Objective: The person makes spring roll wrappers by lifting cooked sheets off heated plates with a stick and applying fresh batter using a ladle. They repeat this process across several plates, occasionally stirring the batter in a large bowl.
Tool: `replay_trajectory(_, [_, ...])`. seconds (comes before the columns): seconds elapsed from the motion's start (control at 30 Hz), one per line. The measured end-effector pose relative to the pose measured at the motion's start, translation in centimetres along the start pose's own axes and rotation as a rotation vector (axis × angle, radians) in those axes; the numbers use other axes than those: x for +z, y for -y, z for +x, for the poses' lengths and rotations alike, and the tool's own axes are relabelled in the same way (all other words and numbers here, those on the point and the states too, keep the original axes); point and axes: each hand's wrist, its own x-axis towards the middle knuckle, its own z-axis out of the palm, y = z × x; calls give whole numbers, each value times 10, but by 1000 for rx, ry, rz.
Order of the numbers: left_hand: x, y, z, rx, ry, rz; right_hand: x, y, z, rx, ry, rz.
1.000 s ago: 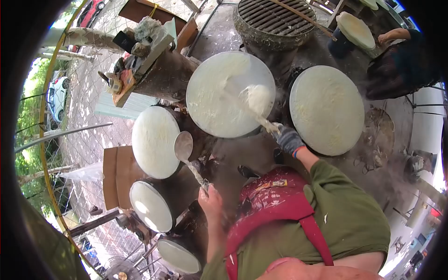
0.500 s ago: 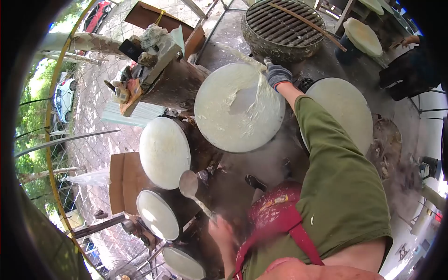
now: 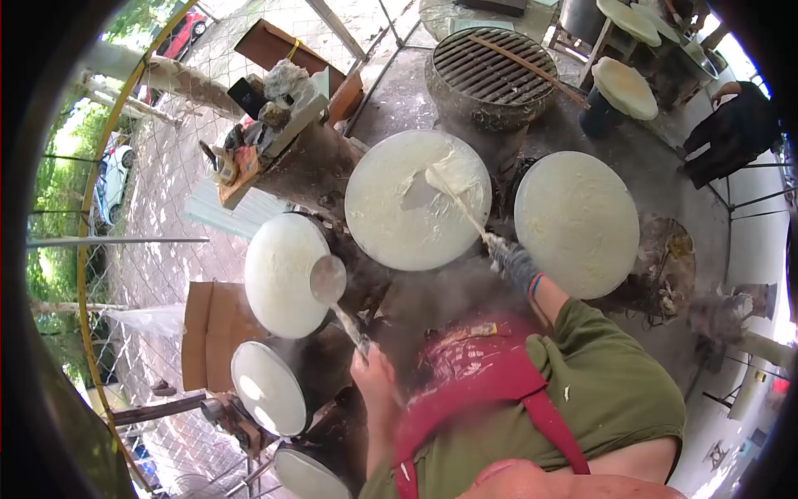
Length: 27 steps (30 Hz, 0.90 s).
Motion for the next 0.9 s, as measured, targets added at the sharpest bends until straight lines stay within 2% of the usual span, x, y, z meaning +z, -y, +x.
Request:
replay_trajectory(0.1, [-4,-1,2,32,49,-12,-24,2,48,113,-188,4])
replay_trajectory(0.13, [-4,0,4,47,55,-26,-24,-4,41,-40,-188,-30])
replay_trajectory(0.23, [-2,3,8,50,53,-50,9,19,7,178,-62,-328])
replay_trajectory(0.27, [-1,5,8,39,48,-52,16,35,-3,247,3,-254])
replay_trajectory(0.37, [4,7,8,-17,46,-89,-8,21,24,4,97,-353])
replay_trajectory(0.4, [5,9,8,-18,40,-93,-28,16,52,81,136,-261])
replay_trajectory(0.5, [10,19,4,-35,9,-83,-38,-1,81,-72,166,-234])
replay_trajectory(0.53, [14,22,2,-40,-5,-66,-29,9,64,-35,161,-671])
replay_trajectory(0.63, [21,27,3,-51,9,-43,-6,59,10,133,292,-546])
replay_trajectory(0.67, [22,27,7,-48,27,-39,-19,34,40,-36,378,-613])
replay_trajectory(0.73, [26,20,24,-32,100,3,-50,-3,97,-93,408,-283])
replay_trajectory(0.8, [34,14,53,-17,176,11,-42,21,83,-48,353,-270])
replay_trajectory(0.9, [52,6,117,-2,282,-11,-11,48,25,97,270,-558])
